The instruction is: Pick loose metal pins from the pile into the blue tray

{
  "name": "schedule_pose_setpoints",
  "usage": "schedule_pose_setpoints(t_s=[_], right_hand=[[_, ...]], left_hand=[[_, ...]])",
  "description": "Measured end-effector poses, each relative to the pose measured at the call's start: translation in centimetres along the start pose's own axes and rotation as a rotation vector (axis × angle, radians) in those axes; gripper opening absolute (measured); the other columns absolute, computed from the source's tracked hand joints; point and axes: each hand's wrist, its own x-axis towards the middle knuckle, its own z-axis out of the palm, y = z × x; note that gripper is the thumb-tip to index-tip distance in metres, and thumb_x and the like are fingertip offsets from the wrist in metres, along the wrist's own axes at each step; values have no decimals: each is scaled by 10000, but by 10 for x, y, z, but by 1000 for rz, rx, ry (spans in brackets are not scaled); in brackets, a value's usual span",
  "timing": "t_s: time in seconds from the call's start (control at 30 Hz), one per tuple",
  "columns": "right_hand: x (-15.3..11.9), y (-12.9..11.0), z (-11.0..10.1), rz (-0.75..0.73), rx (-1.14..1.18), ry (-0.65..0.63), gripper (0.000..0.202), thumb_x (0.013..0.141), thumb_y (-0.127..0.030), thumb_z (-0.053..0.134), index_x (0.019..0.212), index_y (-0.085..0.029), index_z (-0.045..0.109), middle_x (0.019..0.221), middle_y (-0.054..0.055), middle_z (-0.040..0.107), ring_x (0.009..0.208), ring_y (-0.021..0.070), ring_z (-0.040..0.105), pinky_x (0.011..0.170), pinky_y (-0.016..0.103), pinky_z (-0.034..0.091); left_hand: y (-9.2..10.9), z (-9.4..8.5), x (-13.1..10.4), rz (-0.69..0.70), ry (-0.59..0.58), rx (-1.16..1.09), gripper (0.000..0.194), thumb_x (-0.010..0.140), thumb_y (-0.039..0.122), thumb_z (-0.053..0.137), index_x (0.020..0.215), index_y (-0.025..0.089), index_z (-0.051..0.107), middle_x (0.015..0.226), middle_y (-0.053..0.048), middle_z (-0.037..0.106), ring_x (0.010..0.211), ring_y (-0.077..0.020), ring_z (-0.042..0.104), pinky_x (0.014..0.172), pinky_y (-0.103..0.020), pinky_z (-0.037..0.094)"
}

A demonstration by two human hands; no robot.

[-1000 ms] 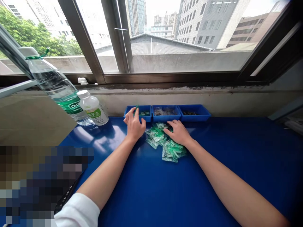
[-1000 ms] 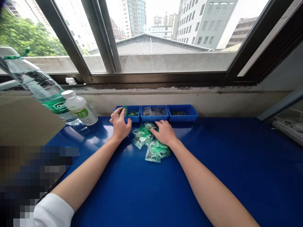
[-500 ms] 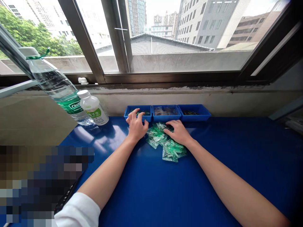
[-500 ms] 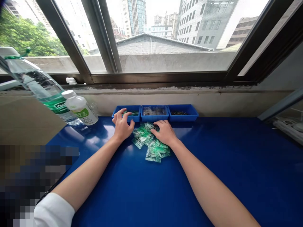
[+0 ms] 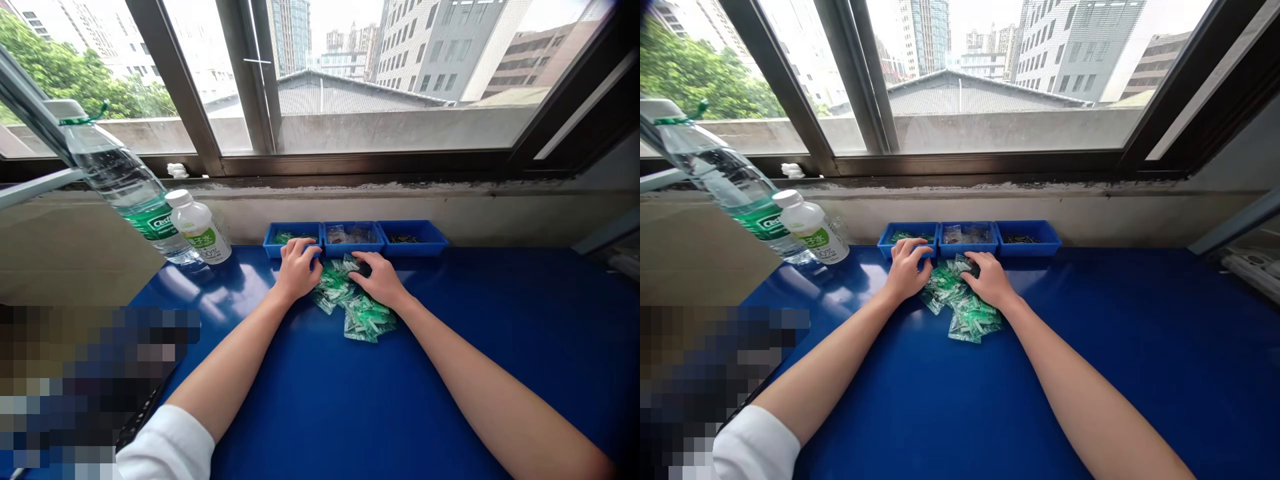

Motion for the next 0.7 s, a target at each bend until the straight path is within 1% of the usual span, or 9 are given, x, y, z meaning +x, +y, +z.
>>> schedule_pose_setpoints(t_s=[0.1,0.17,0.3,0.37,0.43,0.5,0.53,0.63,0.7], right_hand=[[1,-3,0,21,126,90,318,805,-356,637,1074,-186,636,928,74,656,872,227,608,759,360,511],[1,-4,0,43,221,116,254,792,-382,655,959,-191,649,884,60,656,811,206,612,708,331,505],[0,-6,0,66,336,139,283,773,-465,665,825,-190,627,787,43,651,721,185,603,641,308,484],[0,-6,1,71,349,151,314,762,-497,666,807,-188,627,777,47,655,720,190,608,640,313,487],[0,-6,1,74,358,162,335,753,-518,666,812,-189,637,784,52,663,730,197,616,648,320,495],[0,-6,2,70,365,187,342,745,-525,670,813,-191,645,787,52,670,736,199,618,658,325,500],[0,-6,2,66,368,199,340,742,-523,675,810,-191,649,787,52,673,737,198,618,663,326,501],[1,-7,2,65,382,222,325,734,-509,690,797,-192,663,788,52,681,746,200,620,682,332,504],[1,-8,2,71,393,231,325,732,-511,693,793,-193,669,791,53,683,751,204,624,686,337,508]], left_hand=[[0,-1,0,56,-40,-67,233,777,140,535,980,205,628,1158,-77,608,1113,-240,495,917,-395,389],[0,-2,0,109,-76,-115,268,763,131,530,1004,202,622,1222,-81,588,1149,-239,488,938,-396,387],[3,-7,0,173,-176,-183,333,756,143,515,1066,204,621,1320,-94,540,1207,-245,474,974,-404,375],[4,-9,-1,181,-239,-196,379,757,178,519,1120,215,620,1400,-105,471,1235,-260,464,987,-417,369],[4,-11,-1,191,-292,-195,456,749,215,533,1199,242,602,1492,-103,353,1263,-288,444,1000,-442,359],[4,-11,-1,211,-326,-188,532,741,238,545,1270,278,564,1546,-88,245,1283,-311,421,1006,-464,349],[4,-12,-1,224,-334,-189,562,739,245,549,1300,290,540,1556,-83,217,1287,-316,416,1009,-469,346],[5,-12,-1,251,-328,-202,612,738,259,552,1346,300,495,1559,-75,212,1280,-313,421,1012,-463,345],[6,-13,0,265,-329,-210,583,738,262,545,1319,307,526,1538,-62,275,1270,-303,431,1012,-452,344]])
